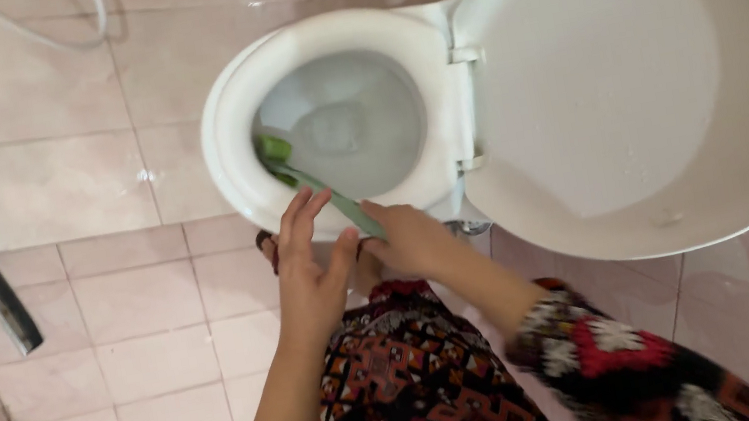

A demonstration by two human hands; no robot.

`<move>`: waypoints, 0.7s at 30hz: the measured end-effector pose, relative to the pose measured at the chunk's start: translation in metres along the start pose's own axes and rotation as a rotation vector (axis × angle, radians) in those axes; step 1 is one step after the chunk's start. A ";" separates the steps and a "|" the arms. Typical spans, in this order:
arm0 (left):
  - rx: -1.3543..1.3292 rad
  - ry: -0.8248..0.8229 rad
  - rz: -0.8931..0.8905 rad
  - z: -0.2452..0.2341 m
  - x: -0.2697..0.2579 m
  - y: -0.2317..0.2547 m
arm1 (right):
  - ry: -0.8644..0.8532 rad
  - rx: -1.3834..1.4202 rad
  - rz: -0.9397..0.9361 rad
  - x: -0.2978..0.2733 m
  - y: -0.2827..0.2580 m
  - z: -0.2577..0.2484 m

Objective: The person scrubs the inside of a toilet bowl with a green toilet brush, then rinses the bowl and seat using a handheld bidet sprayer. The person closes the toilet lid at the end.

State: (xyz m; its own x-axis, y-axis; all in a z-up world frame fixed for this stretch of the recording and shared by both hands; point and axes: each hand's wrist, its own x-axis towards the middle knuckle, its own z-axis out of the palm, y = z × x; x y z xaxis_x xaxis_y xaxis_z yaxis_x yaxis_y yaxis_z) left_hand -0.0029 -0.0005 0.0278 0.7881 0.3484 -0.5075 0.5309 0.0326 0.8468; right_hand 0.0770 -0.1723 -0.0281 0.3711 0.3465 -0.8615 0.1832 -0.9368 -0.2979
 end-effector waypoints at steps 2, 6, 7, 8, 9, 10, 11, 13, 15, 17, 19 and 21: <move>0.003 -0.026 -0.034 0.003 0.007 0.004 | 0.091 -0.051 0.092 0.030 -0.007 0.005; 0.135 -0.055 -0.010 0.014 0.004 0.007 | 0.124 -0.032 0.102 0.020 0.016 0.006; 0.128 -0.059 0.006 0.015 0.005 0.006 | 0.099 0.000 0.092 0.005 0.019 0.005; 0.121 -0.063 0.022 0.016 0.009 0.004 | 0.075 0.032 0.081 -0.004 0.019 0.002; 0.062 -0.072 0.007 0.015 0.004 -0.001 | 0.079 0.057 0.050 -0.014 0.014 0.008; 0.003 -0.080 -0.008 0.014 0.002 -0.005 | 0.083 0.082 0.020 -0.020 0.004 0.016; -0.063 -0.082 0.001 0.017 0.007 -0.008 | 0.112 0.096 -0.016 -0.015 -0.001 0.016; -0.050 -0.090 -0.032 0.019 0.006 -0.006 | 0.125 0.061 0.071 0.011 -0.003 0.006; 0.002 -0.094 -0.040 0.017 0.004 -0.003 | 0.102 0.023 0.131 0.020 0.003 0.001; 0.081 -0.100 -0.011 0.020 0.008 -0.003 | 0.059 -0.029 0.171 0.013 0.020 -0.011; 0.024 -0.097 0.011 0.020 0.012 -0.006 | 0.009 0.060 0.047 -0.006 0.026 -0.014; 0.009 -0.093 -0.001 0.022 0.005 -0.010 | -0.020 0.107 -0.002 -0.017 0.023 -0.006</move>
State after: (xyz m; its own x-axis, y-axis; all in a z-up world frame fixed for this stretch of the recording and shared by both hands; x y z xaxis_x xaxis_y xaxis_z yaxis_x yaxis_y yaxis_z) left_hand 0.0025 -0.0193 0.0128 0.8128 0.2599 -0.5213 0.5342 0.0245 0.8450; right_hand 0.0802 -0.1991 -0.0180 0.3521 0.3483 -0.8687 0.0853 -0.9363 -0.3408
